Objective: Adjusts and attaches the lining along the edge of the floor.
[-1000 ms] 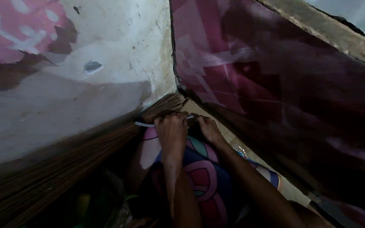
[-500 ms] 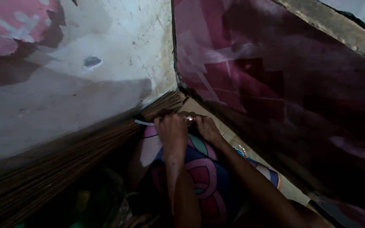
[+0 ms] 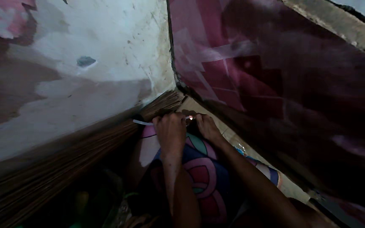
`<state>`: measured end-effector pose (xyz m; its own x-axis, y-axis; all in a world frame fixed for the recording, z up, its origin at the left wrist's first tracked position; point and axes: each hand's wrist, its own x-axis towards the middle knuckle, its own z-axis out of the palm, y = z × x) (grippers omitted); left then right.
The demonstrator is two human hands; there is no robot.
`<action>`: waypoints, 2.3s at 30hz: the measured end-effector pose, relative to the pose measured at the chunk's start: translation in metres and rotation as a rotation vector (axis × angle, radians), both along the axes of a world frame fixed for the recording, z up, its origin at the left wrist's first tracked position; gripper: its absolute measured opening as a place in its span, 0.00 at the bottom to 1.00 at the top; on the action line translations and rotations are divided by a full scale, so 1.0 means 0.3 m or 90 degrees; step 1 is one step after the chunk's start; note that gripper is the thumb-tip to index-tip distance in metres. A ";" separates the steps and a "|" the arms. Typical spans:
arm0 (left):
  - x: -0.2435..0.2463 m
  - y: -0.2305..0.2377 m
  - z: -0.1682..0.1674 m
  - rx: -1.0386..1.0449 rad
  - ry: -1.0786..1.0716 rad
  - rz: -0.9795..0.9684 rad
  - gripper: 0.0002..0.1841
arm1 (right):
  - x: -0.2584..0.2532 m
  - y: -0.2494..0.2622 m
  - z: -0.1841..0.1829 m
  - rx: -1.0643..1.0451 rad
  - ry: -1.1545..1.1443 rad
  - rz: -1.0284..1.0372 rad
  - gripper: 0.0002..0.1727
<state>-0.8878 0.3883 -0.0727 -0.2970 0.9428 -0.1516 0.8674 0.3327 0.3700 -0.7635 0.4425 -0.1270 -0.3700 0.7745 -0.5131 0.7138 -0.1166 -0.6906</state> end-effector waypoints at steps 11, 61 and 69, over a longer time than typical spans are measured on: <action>-0.004 -0.006 -0.008 0.025 0.003 -0.013 0.07 | -0.003 0.006 0.005 -0.018 0.004 -0.020 0.31; -0.005 -0.001 -0.010 0.037 -0.005 -0.007 0.08 | 0.008 0.004 -0.001 -0.020 0.029 -0.040 0.32; 0.000 -0.001 0.003 0.021 -0.013 0.004 0.08 | 0.008 0.005 0.011 -0.028 0.029 -0.032 0.31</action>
